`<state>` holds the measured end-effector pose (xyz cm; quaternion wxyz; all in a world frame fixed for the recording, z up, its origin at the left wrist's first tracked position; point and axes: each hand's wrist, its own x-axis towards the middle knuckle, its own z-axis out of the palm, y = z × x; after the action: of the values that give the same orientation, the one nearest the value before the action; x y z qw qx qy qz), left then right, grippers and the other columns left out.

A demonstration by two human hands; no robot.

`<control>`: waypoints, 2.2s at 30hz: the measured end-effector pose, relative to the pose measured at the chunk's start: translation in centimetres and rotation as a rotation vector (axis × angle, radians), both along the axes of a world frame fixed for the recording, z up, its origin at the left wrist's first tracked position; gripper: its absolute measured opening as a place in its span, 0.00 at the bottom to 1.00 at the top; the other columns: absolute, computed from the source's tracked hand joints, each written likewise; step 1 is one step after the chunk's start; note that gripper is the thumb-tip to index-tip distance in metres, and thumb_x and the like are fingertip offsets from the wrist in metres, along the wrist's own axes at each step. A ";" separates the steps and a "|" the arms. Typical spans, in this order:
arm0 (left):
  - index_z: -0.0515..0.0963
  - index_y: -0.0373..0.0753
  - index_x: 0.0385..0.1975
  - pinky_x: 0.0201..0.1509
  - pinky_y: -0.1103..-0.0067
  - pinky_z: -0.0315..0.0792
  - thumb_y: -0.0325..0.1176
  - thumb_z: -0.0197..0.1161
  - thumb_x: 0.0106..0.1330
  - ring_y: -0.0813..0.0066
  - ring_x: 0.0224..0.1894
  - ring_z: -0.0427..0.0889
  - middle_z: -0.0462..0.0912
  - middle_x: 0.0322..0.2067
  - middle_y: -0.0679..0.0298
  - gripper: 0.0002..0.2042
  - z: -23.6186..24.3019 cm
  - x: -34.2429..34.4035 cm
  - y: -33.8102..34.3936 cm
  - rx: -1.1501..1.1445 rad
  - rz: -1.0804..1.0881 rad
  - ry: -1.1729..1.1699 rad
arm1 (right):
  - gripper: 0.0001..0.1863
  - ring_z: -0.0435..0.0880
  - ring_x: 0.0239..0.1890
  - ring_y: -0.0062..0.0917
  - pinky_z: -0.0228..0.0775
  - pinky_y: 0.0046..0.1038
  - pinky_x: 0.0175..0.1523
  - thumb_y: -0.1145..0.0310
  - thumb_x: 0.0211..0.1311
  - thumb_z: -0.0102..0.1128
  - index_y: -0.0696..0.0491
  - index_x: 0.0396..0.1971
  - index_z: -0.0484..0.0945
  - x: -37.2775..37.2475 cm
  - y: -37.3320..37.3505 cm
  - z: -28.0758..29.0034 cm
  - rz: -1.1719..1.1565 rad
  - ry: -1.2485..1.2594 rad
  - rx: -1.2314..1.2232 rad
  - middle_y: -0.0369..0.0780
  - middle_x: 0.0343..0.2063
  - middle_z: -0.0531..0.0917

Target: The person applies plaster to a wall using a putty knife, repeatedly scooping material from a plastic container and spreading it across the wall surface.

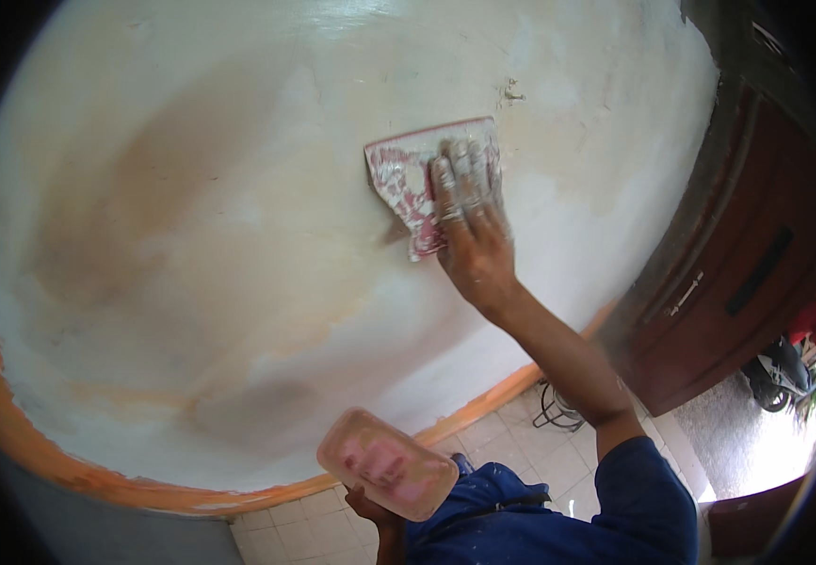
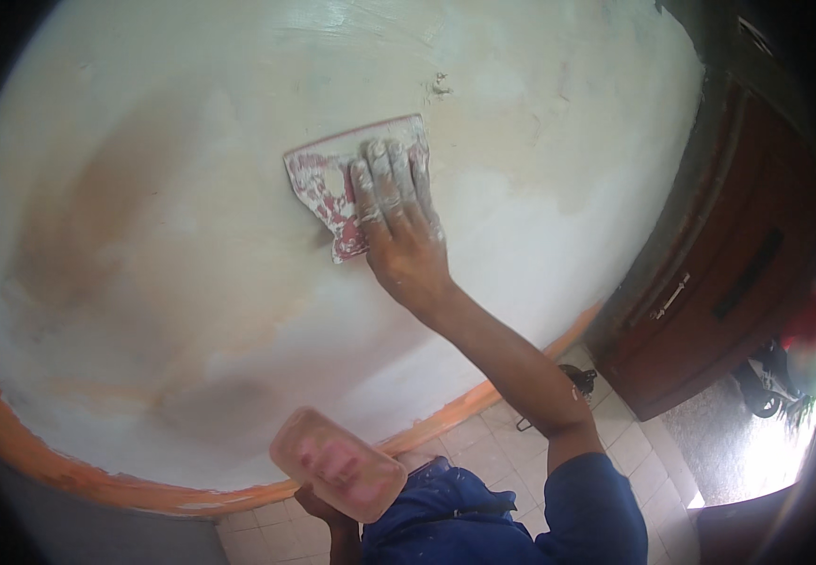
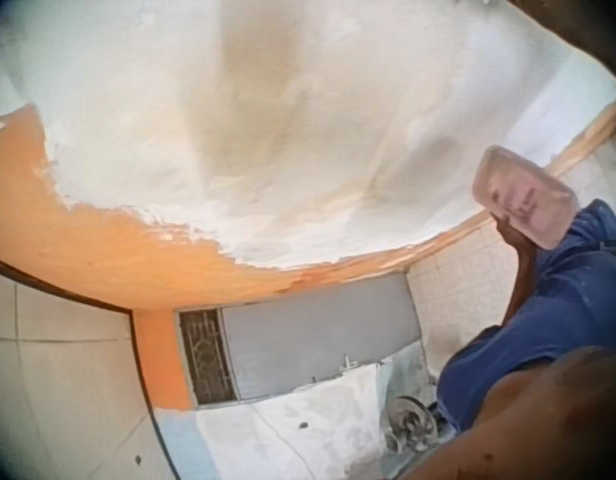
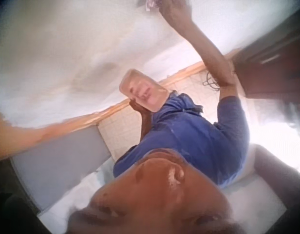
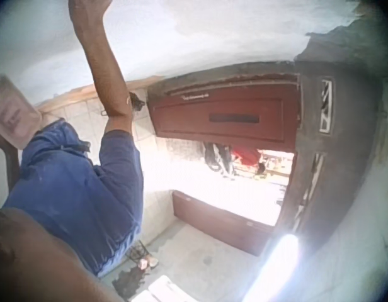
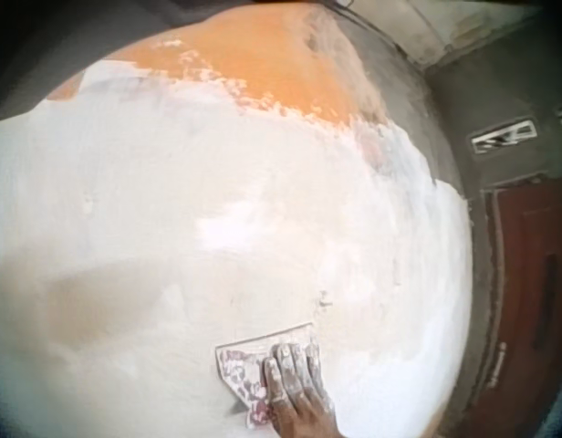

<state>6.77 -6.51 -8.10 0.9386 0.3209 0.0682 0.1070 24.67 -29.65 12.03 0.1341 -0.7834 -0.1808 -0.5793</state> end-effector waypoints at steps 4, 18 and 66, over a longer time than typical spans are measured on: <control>0.66 0.39 0.53 0.44 0.65 0.78 0.46 0.45 0.61 0.60 0.44 0.78 0.75 0.44 0.55 0.24 -0.3 -0.2 0.9 0.184 0.071 0.077 | 0.28 0.71 0.52 0.51 0.65 0.47 0.56 0.82 0.41 0.56 0.65 0.50 0.68 -1.4 1.0 -3.1 -0.046 0.112 -0.067 0.56 0.49 0.72; 0.63 0.41 0.56 0.46 0.63 0.76 0.45 0.45 0.61 0.60 0.46 0.76 0.74 0.44 0.57 0.24 0.1 0.1 0.7 -0.009 -0.008 0.037 | 0.26 0.65 0.60 0.50 0.59 0.51 0.61 0.76 0.53 0.54 0.66 0.54 0.65 -2.0 -0.4 2.4 0.016 -0.195 -0.125 0.55 0.56 0.66; 0.62 0.39 0.56 0.47 0.63 0.75 0.48 0.49 0.55 0.56 0.48 0.75 0.72 0.46 0.55 0.29 -0.6 0.6 0.2 -0.031 -0.043 0.068 | 0.13 0.82 0.39 0.33 0.76 0.31 0.44 0.70 0.56 0.63 0.60 0.38 0.75 -11.2 0.0 -10.0 0.563 0.251 0.777 0.46 0.35 0.81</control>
<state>7.41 -6.27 -8.73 0.9427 0.3109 0.0949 0.0747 13.49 -29.66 2.07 0.5883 -0.6598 -0.1385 -0.4465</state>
